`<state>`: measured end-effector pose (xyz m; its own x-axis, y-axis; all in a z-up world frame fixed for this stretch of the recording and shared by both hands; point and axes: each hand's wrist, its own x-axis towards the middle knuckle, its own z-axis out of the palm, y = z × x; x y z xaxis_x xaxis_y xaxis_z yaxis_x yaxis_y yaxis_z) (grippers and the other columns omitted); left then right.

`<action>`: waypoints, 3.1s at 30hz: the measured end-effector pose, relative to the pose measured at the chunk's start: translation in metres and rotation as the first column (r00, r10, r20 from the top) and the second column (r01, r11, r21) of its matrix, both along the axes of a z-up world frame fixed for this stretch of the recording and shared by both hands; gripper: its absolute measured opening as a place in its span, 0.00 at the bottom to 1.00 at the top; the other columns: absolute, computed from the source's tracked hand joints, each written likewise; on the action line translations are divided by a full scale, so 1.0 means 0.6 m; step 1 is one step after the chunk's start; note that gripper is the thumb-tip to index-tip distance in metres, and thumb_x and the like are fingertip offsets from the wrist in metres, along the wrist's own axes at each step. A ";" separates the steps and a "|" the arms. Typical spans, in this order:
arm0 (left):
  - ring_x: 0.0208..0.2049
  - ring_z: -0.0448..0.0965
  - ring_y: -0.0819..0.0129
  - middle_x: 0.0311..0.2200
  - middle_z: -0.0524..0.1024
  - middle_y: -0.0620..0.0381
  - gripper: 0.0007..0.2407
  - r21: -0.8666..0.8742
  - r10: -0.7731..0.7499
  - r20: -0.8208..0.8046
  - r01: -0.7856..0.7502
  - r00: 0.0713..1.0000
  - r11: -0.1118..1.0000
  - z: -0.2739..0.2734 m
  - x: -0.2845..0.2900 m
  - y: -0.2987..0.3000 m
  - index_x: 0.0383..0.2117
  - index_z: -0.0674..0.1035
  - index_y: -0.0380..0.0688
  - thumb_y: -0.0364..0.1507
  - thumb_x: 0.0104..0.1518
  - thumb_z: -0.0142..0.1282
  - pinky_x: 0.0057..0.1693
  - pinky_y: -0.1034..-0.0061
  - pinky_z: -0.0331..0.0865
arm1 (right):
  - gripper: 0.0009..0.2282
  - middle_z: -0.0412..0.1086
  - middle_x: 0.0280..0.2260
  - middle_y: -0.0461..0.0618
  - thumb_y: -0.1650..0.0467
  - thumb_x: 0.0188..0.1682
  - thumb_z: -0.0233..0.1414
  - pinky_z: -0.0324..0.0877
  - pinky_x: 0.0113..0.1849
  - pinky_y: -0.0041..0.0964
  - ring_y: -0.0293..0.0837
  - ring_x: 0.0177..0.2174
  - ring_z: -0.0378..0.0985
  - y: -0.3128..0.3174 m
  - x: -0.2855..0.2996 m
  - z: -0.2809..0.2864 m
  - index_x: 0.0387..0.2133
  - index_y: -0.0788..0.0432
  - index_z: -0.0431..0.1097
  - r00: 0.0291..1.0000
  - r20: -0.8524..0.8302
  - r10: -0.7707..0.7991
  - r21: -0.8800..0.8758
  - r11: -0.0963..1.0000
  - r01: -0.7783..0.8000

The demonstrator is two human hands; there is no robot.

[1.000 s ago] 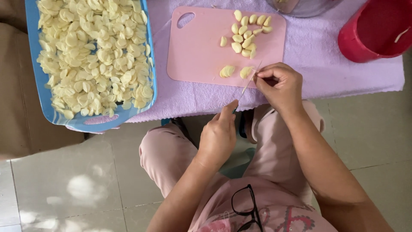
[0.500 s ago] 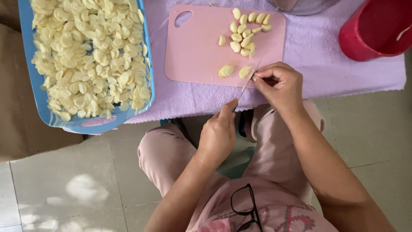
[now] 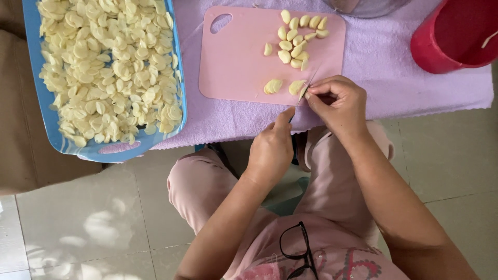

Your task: Slicing peeled garlic cloves into thin slices using a small knife on a cutting board.

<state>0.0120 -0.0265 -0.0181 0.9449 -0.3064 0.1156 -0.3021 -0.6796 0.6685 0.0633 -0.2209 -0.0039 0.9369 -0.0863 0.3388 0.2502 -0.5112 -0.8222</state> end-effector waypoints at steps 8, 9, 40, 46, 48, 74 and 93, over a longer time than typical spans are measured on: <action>0.24 0.86 0.50 0.26 0.79 0.53 0.15 0.190 0.024 0.109 -0.044 0.994 0.981 -0.006 -0.023 0.017 0.61 0.73 0.55 0.30 0.70 0.45 0.30 0.60 0.81 | 0.05 0.79 0.34 0.55 0.79 0.46 0.68 0.76 0.36 0.36 0.49 0.35 0.83 0.009 -0.003 0.013 0.33 0.63 0.82 1.000 0.015 -0.008 0.011 1.000 0.008; 0.24 0.86 0.50 0.26 0.79 0.53 0.15 0.191 0.024 0.110 -0.045 0.994 0.981 -0.008 -0.028 0.025 0.61 0.73 0.55 0.30 0.70 0.45 0.30 0.60 0.81 | 0.05 0.79 0.34 0.55 0.79 0.46 0.68 0.76 0.36 0.36 0.49 0.35 0.83 0.008 -0.003 0.010 0.33 0.63 0.82 1.000 0.016 -0.008 0.012 1.000 0.008; 0.34 0.88 0.45 0.35 0.83 0.42 0.16 -0.087 0.016 -0.070 -0.022 0.997 0.996 0.029 -0.054 0.031 0.63 0.72 0.49 0.26 0.70 0.45 0.36 0.55 0.83 | 0.05 0.75 0.35 0.62 0.82 0.47 0.65 0.78 0.37 0.41 0.52 0.36 0.84 -0.004 -0.002 -0.007 0.35 0.70 0.79 0.999 -0.004 0.035 0.107 0.994 -0.035; 0.33 0.89 0.47 0.34 0.83 0.43 0.15 -0.073 0.012 -0.043 -0.015 0.999 0.997 0.019 -0.043 0.022 0.63 0.72 0.48 0.26 0.70 0.46 0.36 0.57 0.83 | 0.05 0.75 0.34 0.62 0.82 0.47 0.66 0.79 0.36 0.41 0.54 0.36 0.85 -0.002 -0.003 -0.002 0.35 0.70 0.79 1.000 -0.005 0.028 0.102 0.994 -0.027; 0.32 0.88 0.48 0.33 0.83 0.43 0.15 -0.064 0.009 -0.041 -0.012 0.999 0.998 0.011 -0.038 0.018 0.62 0.72 0.48 0.26 0.70 0.45 0.35 0.57 0.83 | 0.05 0.75 0.35 0.62 0.82 0.47 0.66 0.78 0.36 0.41 0.54 0.36 0.85 -0.001 -0.003 -0.001 0.35 0.70 0.79 1.000 -0.005 0.029 0.108 0.994 -0.028; 0.32 0.87 0.41 0.32 0.84 0.44 0.14 -0.103 0.028 -0.166 -0.045 0.986 0.994 0.037 -0.027 0.037 0.59 0.75 0.53 0.29 0.69 0.45 0.38 0.54 0.82 | 0.05 0.76 0.33 0.57 0.78 0.47 0.68 0.79 0.34 0.35 0.47 0.33 0.83 0.019 -0.007 0.012 0.34 0.64 0.80 0.999 -0.028 -0.044 0.117 0.992 0.047; 0.15 0.68 0.65 0.15 0.70 0.56 0.15 -0.329 -0.025 -0.362 -0.103 0.932 0.939 0.066 -0.018 0.074 0.61 0.73 0.47 0.25 0.70 0.43 0.28 0.71 0.65 | 0.10 0.76 0.28 0.46 0.85 0.50 0.60 0.82 0.34 0.28 0.37 0.27 0.80 -0.118 0.145 0.198 0.34 0.58 0.75 0.966 -0.075 -0.246 0.593 0.768 0.242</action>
<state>0.0011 0.0182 0.0213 0.9523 -0.2711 -0.1402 0.0207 -0.4008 0.9159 0.1502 -0.2915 0.1148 0.8545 -0.4973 0.1499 0.1907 0.0319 -0.9811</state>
